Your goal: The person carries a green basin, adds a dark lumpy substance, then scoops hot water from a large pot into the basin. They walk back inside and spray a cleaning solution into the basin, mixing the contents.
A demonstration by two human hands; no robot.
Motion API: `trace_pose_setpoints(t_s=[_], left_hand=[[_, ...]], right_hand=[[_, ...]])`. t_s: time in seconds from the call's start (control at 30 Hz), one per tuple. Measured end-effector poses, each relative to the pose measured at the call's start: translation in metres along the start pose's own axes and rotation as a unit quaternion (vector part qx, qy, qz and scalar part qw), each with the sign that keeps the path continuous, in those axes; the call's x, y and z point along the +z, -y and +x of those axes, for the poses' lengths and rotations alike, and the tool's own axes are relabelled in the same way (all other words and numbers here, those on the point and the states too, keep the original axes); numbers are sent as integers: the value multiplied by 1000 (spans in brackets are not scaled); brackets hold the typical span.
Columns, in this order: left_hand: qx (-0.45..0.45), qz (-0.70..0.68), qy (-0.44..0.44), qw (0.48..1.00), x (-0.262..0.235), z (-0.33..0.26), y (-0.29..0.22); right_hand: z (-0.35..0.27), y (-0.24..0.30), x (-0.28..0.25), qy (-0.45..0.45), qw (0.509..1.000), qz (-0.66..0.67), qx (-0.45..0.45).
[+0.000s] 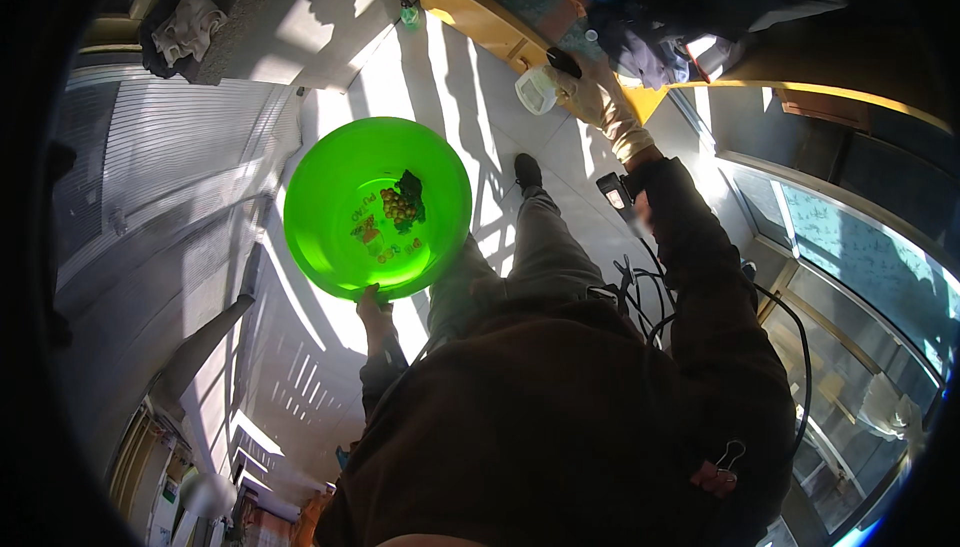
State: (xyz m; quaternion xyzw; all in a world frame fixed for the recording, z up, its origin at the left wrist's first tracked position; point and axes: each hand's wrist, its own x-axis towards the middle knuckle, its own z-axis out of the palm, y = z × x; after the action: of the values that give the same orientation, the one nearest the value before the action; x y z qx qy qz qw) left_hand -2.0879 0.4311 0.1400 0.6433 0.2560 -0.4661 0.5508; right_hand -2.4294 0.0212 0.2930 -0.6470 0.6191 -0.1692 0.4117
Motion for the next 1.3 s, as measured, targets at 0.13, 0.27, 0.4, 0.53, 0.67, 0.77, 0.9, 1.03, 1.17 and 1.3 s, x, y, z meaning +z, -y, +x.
trace_pose_setpoints(t_s=[0.13,0.27,0.4,0.53,0.67,0.77,0.9,1.03,1.17,1.3], left_hand=[[22,44,-25,999,38,-25,36],[28,20,-36,999,71,-53,79],[217,360,90,903,82,-85,117],[170,364,35,915,92,-109,144],[257,404,63,876,96,-132,160],[230,326,61,915,95,-139,170],[92,159,25,983,80,-138,185],[38,173,86,980,58,-152,204],[45,195,199,959,65,-190,228],[65,484,262,833,105,-239,246]], right_hand=[[64,-55,-36,-11,997,-77,-16],[140,-101,-52,-12,996,-76,-50],[188,-113,-65,15,986,-161,-46],[213,-104,-72,32,985,-161,-58],[210,-93,-81,49,975,-215,-20],[192,-86,-92,44,971,-237,3],[137,-97,-107,-37,986,-158,-40],[37,-164,-103,-141,977,-145,-70],[-76,-262,-111,-11,997,-40,61],[-154,-338,-170,115,978,95,147]])
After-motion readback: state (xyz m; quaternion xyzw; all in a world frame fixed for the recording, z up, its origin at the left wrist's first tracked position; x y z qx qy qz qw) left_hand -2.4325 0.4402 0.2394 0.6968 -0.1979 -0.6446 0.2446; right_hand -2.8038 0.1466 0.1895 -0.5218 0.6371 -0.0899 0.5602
